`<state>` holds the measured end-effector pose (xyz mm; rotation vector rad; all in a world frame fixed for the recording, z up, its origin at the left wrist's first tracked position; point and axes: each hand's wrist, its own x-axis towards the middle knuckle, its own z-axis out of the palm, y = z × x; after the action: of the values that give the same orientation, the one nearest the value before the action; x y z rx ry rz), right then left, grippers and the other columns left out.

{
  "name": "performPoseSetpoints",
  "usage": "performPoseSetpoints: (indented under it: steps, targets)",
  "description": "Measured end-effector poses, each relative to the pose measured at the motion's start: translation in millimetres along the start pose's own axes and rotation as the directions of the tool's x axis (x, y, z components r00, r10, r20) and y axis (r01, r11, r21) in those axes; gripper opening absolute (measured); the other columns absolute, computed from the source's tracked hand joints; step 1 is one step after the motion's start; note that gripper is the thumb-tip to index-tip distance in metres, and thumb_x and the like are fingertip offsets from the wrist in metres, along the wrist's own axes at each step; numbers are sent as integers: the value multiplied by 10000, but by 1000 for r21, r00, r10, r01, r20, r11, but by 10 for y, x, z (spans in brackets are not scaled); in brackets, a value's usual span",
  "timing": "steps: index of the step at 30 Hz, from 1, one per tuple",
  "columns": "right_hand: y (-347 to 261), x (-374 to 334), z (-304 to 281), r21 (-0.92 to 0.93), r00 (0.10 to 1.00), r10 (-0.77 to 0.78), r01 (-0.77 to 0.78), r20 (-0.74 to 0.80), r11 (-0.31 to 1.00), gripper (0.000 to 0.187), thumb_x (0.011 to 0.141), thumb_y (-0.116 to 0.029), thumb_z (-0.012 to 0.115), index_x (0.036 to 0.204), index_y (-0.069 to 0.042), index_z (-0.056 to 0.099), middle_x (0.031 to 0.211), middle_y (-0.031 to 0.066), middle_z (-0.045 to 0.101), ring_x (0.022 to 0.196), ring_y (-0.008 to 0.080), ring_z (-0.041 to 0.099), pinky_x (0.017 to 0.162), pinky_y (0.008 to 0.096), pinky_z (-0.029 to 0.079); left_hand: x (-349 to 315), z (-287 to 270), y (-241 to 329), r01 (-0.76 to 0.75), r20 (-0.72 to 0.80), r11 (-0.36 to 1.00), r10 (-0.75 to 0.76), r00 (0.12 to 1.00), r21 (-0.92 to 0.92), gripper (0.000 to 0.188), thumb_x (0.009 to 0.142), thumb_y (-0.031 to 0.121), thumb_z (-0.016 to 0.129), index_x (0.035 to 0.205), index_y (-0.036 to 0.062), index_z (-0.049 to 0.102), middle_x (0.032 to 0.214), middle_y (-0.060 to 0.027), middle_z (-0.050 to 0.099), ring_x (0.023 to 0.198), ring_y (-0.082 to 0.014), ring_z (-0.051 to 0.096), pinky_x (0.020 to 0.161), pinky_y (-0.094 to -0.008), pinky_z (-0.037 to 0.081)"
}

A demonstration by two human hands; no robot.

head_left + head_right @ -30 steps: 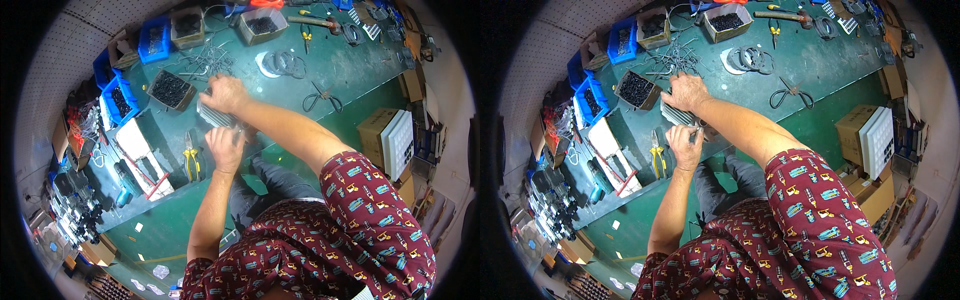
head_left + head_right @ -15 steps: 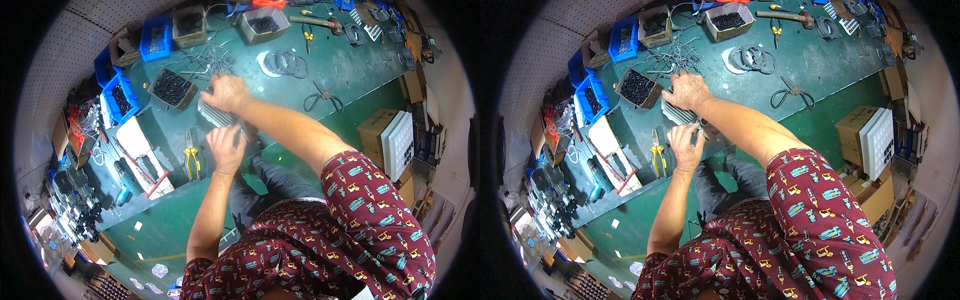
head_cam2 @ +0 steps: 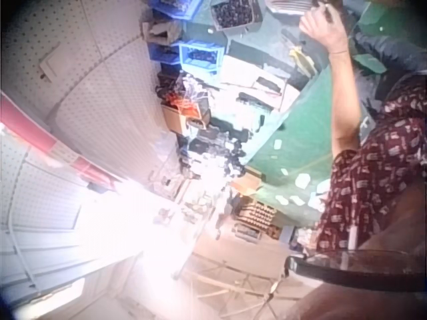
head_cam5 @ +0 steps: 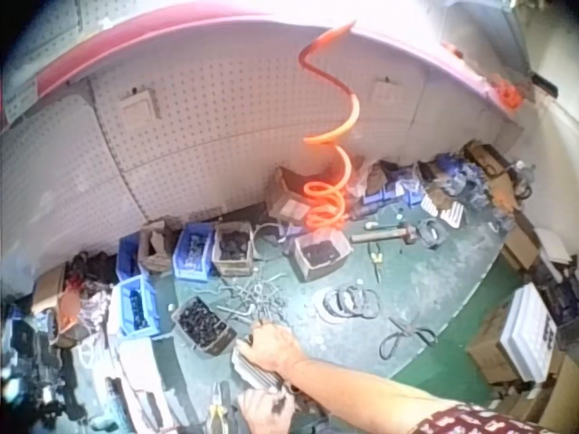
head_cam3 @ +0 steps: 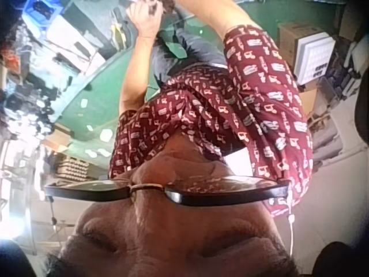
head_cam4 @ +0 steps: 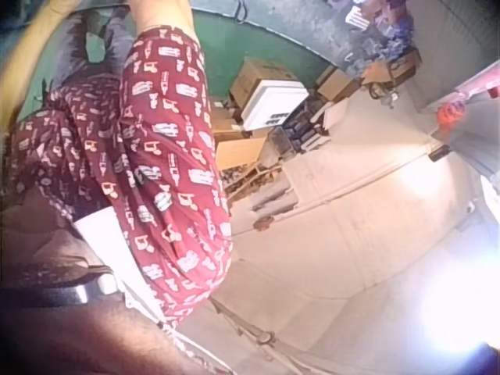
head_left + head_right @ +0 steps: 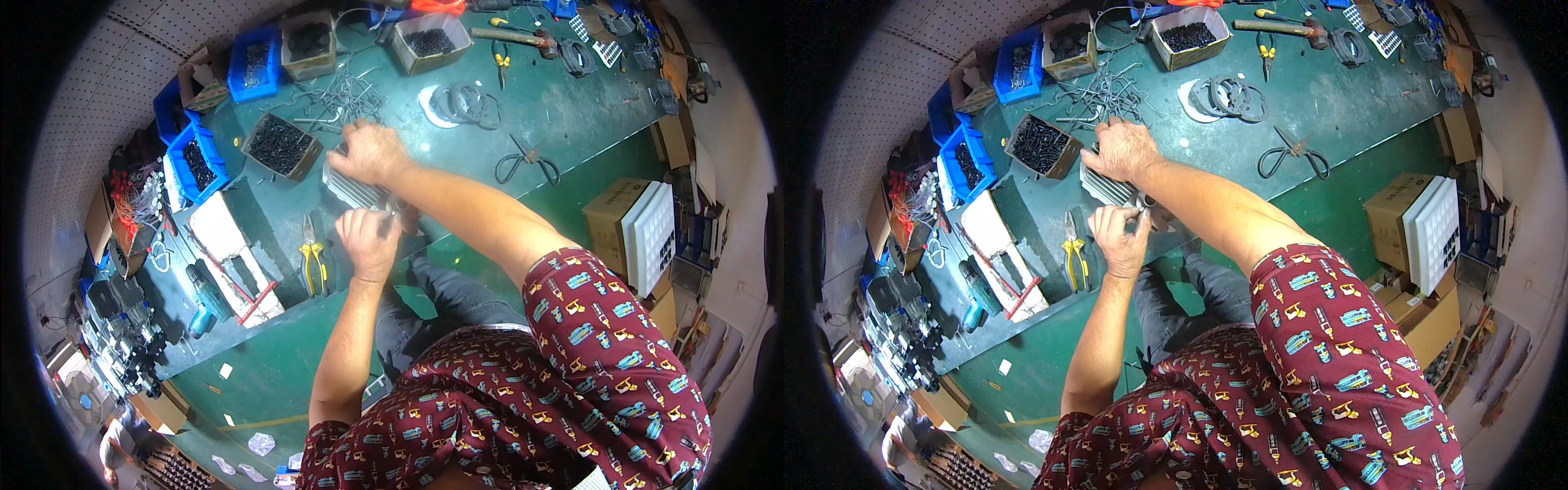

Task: The person assembles metal parts on a workbench, using a power drill to fasten components and pliers to adjust wires. They handle multiple metal pieces, placing them into a box and continuing to assemble them on the table.

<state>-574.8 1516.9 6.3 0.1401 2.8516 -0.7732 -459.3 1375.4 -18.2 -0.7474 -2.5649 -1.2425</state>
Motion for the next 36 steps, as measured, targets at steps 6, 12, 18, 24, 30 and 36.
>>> performPoseSetpoints:
  steps: [6, 12, 18, 24, 30, 36]
  targets:
    - [-8, 5, -7, -14, 1000, -4, 4, -3, 1000, 658, 903, -550, 603, 1187, 39, 674, 1193, 264, 654, 1146, 395, 658, 986, 492, 536, -2, 31, 28, -13, -32, 999, 12, 999, -30, 237, 749, 43, 779, 957, 83, 673, 840, -42, 623, 816, -251, 579, 809, -398, 408]
    - [14, 1, 36, -18, 999, 8, -9, -50, 1000, 616, 890, -543, 611, 1131, 17, 696, 1160, 237, 671, 1129, 381, 659, 971, 487, 538, 53, -45, 137, 59, -28, 996, -60, 998, -65, 285, 757, 74, 802, 1019, 77, 691, 852, -38, 632, 823, -253, 580, 822, -400, 405]
    - [-7, 6, -7, -5, 1000, 2, -2, -9, 1000, 651, 893, -537, 594, 1176, 42, 681, 1184, 264, 657, 1140, 392, 662, 989, 490, 531, -30, 41, 49, 23, -9, 999, -24, 1000, -27, 242, 769, 27, 776, 980, 85, 673, 893, -43, 637, 865, -254, 579, 836, -400, 399]
    - [0, 1, -31, 7, 1000, 2, -2, -8, 1000, 641, 889, -531, 601, 1173, 38, 683, 1179, 272, 658, 1136, 393, 664, 977, 491, 537, 39, 25, 107, -10, -43, 999, 8, 999, -41, 234, 763, 48, 792, 957, 86, 666, 843, -40, 617, 832, -254, 577, 849, -403, 397]
    - [-4, -10, 7, -6, 999, -5, 5, -35, 1000, 648, 896, -545, 611, 1158, 43, 688, 1176, 271, 660, 1131, 391, 666, 984, 496, 534, 2, 1, 47, 33, -11, 999, -33, 999, -27, 254, 771, 69, 797, 1001, 83, 690, 898, -46, 650, 863, -256, 587, 852, -410, 396]
    - [2, 9, 16, -6, 999, -29, 28, -45, 1000, 647, 894, -548, 614, 1143, 44, 691, 1148, 264, 671, 1123, 388, 668, 966, 489, 539, -38, 9, 6, 18, 30, 999, -17, 999, -34, 309, 743, 133, 833, 1009, 101, 679, 961, -69, 651, 942, -285, 596, 875, -433, 407]
